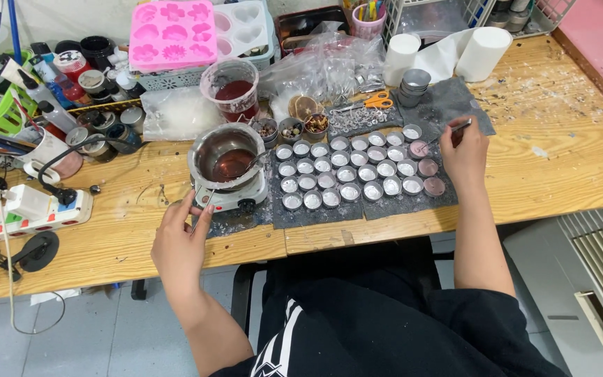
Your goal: Melting and stirring wax in a small pot on a heating plate to prepare for candle making.
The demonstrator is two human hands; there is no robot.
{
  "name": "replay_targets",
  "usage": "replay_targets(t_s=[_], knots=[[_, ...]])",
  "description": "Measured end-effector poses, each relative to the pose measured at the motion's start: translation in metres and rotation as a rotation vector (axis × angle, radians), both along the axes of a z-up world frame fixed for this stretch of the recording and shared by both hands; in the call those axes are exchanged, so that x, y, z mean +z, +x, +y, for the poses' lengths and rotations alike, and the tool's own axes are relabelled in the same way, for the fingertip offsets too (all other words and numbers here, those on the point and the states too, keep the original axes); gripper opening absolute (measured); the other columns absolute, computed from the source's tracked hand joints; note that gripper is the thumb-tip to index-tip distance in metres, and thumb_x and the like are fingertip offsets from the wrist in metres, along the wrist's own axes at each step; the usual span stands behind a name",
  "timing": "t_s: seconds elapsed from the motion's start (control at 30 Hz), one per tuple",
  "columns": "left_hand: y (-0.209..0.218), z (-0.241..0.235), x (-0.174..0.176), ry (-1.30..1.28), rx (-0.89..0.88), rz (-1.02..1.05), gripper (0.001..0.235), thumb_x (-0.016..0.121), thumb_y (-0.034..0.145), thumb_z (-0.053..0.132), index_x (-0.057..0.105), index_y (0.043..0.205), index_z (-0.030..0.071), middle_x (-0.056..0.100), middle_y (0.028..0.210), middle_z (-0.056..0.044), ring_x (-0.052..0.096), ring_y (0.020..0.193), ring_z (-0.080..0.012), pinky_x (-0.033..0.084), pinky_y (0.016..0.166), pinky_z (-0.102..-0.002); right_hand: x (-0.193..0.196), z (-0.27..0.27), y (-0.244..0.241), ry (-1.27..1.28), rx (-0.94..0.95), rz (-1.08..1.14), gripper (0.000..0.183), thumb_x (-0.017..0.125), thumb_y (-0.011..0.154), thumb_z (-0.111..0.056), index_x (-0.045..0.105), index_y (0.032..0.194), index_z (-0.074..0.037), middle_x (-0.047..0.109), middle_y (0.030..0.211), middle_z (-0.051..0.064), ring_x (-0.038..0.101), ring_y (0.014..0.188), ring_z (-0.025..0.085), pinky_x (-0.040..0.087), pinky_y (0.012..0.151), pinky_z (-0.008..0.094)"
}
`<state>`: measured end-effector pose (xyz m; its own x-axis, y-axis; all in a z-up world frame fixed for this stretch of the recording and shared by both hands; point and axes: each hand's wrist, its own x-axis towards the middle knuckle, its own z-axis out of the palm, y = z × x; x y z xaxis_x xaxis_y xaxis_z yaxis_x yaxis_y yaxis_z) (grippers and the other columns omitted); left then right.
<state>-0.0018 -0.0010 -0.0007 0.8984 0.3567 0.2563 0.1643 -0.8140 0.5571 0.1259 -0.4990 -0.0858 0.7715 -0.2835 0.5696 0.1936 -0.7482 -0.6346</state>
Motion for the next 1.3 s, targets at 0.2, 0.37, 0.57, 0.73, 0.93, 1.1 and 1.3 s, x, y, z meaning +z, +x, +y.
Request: replay_targets(t_s=[0.2,0.37,0.57,0.73,0.93,1.1,1.3], knots=[[-0.001,0.000,-0.001,-0.004,0.010,0.001,0.046,0.075,0.090,0.040,0.072,0.132,0.023,0.071,0.095,0.006,0.056,0.063,-0.0147,0.047,0.061,-0.033,0.005,0.000,-0.007,-0.015,0.021,-0.109,0.009,0.066,0.103,-0.001,0.060,0.108,0.004,0.069,0.085,0.015,0.070,0.075,0.025,0.054,0.068,0.035],[0.001,0.004,-0.006,0.019,-0.009,0.002,0.045,0.074,0.090,0.039,0.072,0.132,0.024,0.072,0.096,0.006,0.060,0.064,-0.0132,0.049,0.064,-0.032,0.043,0.038,-0.014,0.105,0.112,-0.209,0.009,0.065,0.107,0.001,0.059,0.114,0.003,0.068,0.094,0.010,0.067,0.080,0.015,0.054,0.069,0.028],[0.000,0.007,-0.006,0.007,-0.035,-0.033,0.044,0.072,0.092,0.040,0.070,0.132,0.022,0.071,0.098,0.004,0.063,0.066,-0.0130,0.050,0.064,-0.032,0.092,0.144,-0.016,0.323,0.461,-0.303,0.011,0.064,0.110,0.000,0.057,0.119,0.001,0.064,0.102,0.005,0.061,0.082,0.007,0.050,0.069,0.023],[-0.001,0.011,-0.006,-0.001,-0.066,-0.089,0.045,0.073,0.092,0.039,0.070,0.133,0.020,0.071,0.096,0.002,0.061,0.064,-0.0151,0.049,0.062,-0.034,0.112,0.220,0.009,0.299,0.759,-0.301,0.011,0.063,0.109,0.000,0.056,0.118,0.001,0.064,0.103,0.005,0.063,0.084,0.008,0.055,0.072,0.023],[0.001,0.013,-0.004,-0.061,-0.065,-0.028,0.046,0.072,0.091,0.039,0.069,0.134,0.023,0.072,0.093,0.006,0.059,0.061,-0.0148,0.049,0.063,-0.033,0.120,0.277,0.059,0.036,0.896,-0.102,0.009,0.066,0.102,-0.002,0.061,0.108,0.000,0.069,0.085,0.005,0.067,0.073,0.010,0.054,0.065,0.026],[-0.002,0.011,0.003,-0.106,-0.060,-0.050,0.045,0.072,0.090,0.040,0.070,0.132,0.023,0.071,0.091,0.006,0.063,0.062,-0.0156,0.050,0.066,-0.034,0.112,0.293,0.070,-0.237,0.941,-0.036,0.014,0.072,0.095,-0.010,0.065,0.106,-0.003,0.074,0.088,0.009,0.073,0.079,0.021,0.056,0.070,0.033],[-0.001,0.012,-0.002,-0.081,-0.030,-0.056,0.045,0.073,0.090,0.041,0.071,0.131,0.023,0.067,0.086,0.003,0.068,0.071,-0.0164,0.050,0.066,-0.035,0.134,0.271,0.043,-0.293,0.967,0.078,0.013,0.077,0.094,-0.015,0.069,0.098,-0.005,0.074,0.089,0.007,0.071,0.081,0.021,0.057,0.067,0.033]])
